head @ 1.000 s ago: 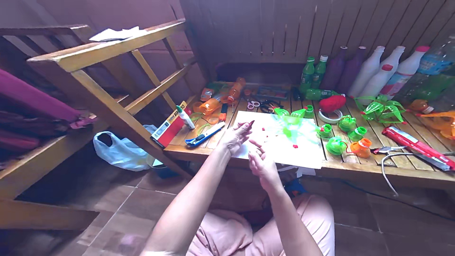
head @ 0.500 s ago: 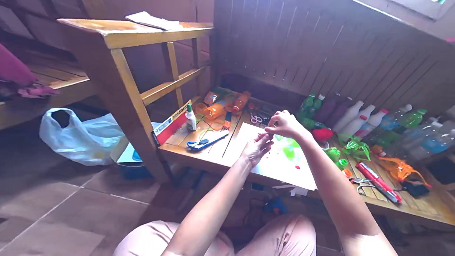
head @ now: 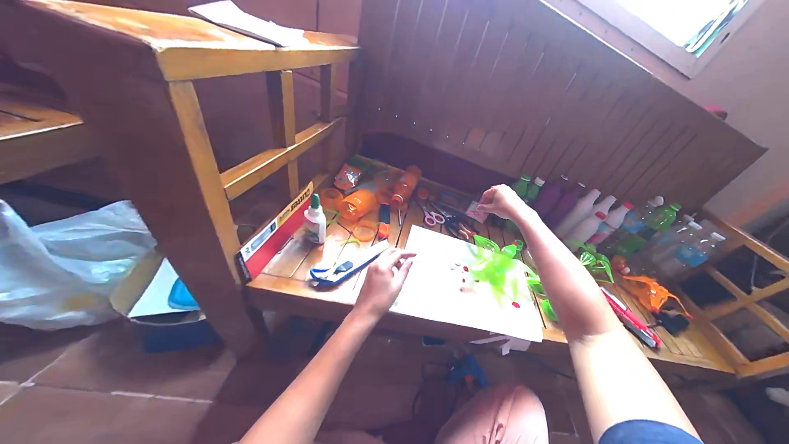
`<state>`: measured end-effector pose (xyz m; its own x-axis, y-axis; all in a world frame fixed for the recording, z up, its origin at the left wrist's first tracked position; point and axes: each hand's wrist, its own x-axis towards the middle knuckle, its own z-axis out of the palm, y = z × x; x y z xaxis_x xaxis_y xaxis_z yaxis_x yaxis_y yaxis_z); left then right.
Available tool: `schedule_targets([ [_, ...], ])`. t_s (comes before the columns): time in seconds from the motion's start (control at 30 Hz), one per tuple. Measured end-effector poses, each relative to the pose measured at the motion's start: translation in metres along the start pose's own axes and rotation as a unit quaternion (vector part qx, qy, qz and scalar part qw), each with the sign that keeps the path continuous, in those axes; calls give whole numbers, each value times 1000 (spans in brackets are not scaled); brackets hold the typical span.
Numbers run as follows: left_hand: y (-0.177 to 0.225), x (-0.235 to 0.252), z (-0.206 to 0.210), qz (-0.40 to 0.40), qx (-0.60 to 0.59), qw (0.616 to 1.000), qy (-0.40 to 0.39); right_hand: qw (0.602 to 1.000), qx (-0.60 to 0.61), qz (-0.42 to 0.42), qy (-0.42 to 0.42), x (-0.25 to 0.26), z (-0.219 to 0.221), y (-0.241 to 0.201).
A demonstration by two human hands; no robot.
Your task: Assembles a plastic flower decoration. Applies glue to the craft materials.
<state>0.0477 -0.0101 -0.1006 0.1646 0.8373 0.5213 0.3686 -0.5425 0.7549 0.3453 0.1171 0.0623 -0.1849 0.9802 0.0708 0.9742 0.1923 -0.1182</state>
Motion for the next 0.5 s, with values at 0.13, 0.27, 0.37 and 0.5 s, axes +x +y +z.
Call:
schedule_targets([
  [0.13, -12, -13, 8, 22, -35, 996, 81, 999, -4, 40, 17, 29, 8, 20],
  [0.27, -15, -16, 10, 36, -47, 993, 106, 999, -34, 30, 12, 53, 31, 38],
  [0.37, -16, -18, 12, 64, -39, 992, 106, 998, -54, 17, 10, 63, 46, 47],
  [0.5, -19, -20, 13, 84, -56, 989, 105, 997, -70, -8, 11, 69, 63, 58],
])
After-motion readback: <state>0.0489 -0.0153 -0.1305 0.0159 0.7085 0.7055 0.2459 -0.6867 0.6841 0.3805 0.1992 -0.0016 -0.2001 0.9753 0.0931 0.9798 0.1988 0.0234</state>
